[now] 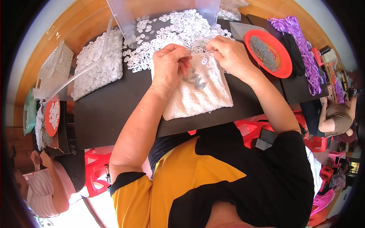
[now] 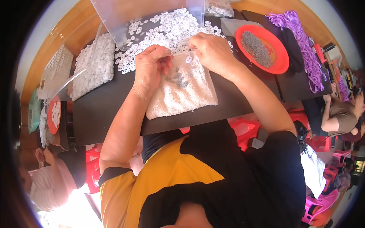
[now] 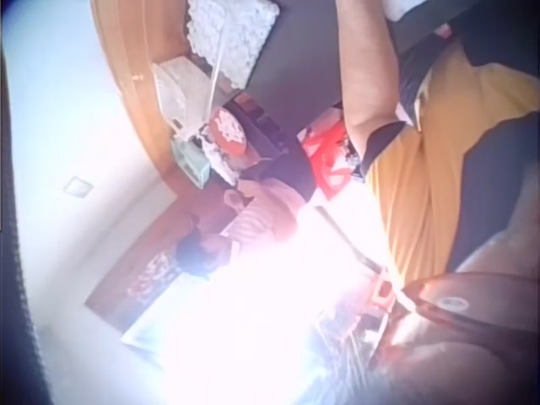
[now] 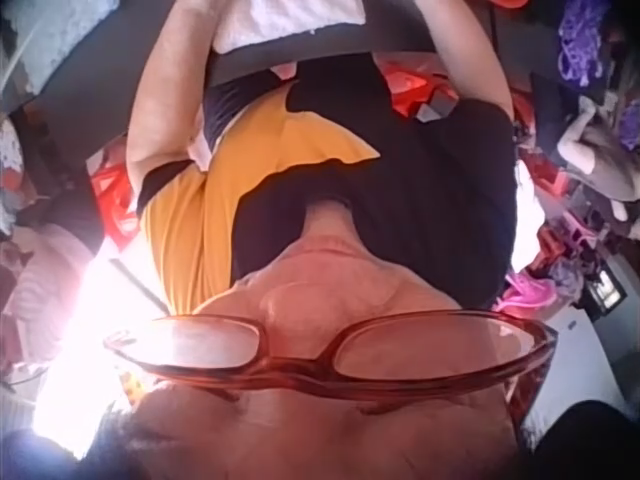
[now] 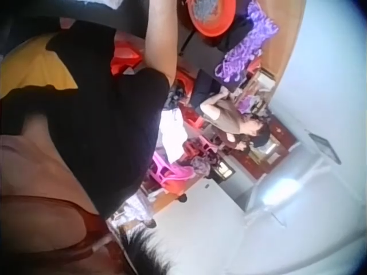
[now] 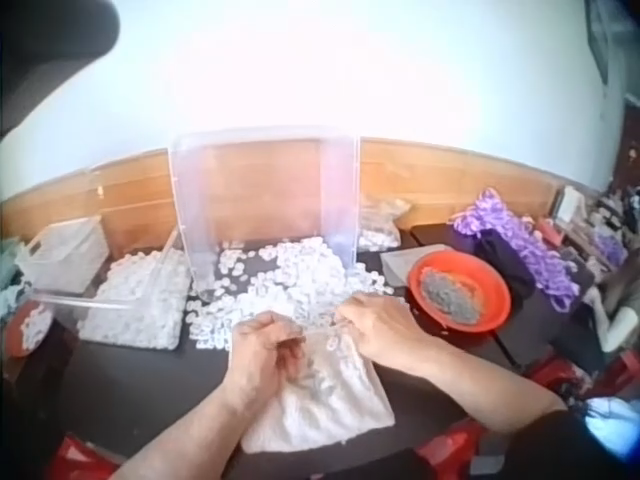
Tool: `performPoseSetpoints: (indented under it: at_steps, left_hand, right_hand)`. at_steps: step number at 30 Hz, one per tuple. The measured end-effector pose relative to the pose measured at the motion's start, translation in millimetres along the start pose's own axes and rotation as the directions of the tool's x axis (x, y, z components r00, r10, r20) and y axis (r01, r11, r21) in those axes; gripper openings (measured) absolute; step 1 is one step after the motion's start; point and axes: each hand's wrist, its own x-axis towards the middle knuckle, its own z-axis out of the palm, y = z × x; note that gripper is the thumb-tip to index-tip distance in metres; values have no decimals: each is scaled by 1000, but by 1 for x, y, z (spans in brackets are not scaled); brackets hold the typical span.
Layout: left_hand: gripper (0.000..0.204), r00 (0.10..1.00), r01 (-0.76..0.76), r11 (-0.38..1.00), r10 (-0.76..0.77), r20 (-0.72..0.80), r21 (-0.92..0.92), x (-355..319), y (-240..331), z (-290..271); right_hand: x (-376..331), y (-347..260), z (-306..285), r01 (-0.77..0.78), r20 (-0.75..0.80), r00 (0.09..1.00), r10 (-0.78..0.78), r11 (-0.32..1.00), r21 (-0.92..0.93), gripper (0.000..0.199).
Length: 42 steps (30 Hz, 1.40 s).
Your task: Manually assemble small white plastic components by inserting pins or smaller pieces into them.
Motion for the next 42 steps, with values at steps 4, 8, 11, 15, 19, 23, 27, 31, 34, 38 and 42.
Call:
performPoseSetpoints:
  at_steps: [4, 8, 11, 15, 19, 23, 27, 31, 34, 38, 42]
  left_hand:
    - [5, 1000, 8, 999, -8, -13, -41, 2, 1, -1]
    - [6, 1000, 17, 1000, -16, 18, -24, -1, 4, 1]
    - [7, 999, -11, 1000, 12, 36, -18, -1, 4, 0]
    - [7, 994, -102, 993, 99, 54, 57, -2, 7, 1]
    - [9, 981, -195, 953, 194, 25, 232, -10, 6, 8]
    - [9, 871, -482, 770, 471, 138, 417, -11, -4, 4]
    - [11, 843, -530, 718, 506, 184, 451, -8, -6, 5]
    - [9, 946, -319, 863, 317, 73, 393, -12, -1, 10]
    - [9, 998, -51, 978, 45, 36, 200, -10, 10, 8]
    - [10, 989, 108, 990, -117, 95, 90, -8, 16, 7]
    - [14, 970, 178, 982, -187, 156, 67, -4, 13, 0]
  right_hand:
    - [-4, -2, 5, -4, 50, 999, 9, 996, -95, 5]
    - [-4, -14, 15, -69, 121, 988, 93, 979, -191, 8]
    - [-8, -15, 28, -62, 111, 990, 88, 973, -222, 9]
    - [-4, -20, 13, -30, 124, 991, 48, 989, -142, 13]
    - [10, -13, 2, -210, 68, 977, 203, 853, 478, 23]
    - [18, -30, -14, -485, 380, 874, 302, 498, 719, 25]
    - [16, -31, -12, -540, 435, 841, 323, 435, 720, 23]
    - [15, -25, -6, -512, 383, 854, 352, 439, 739, 20]
    - [11, -20, 5, -462, 303, 881, 364, 519, 720, 18]
    - [7, -15, 16, -170, -8, 978, 207, 823, 542, 18]
    - [5, -23, 17, -154, -2, 983, 184, 824, 545, 15]
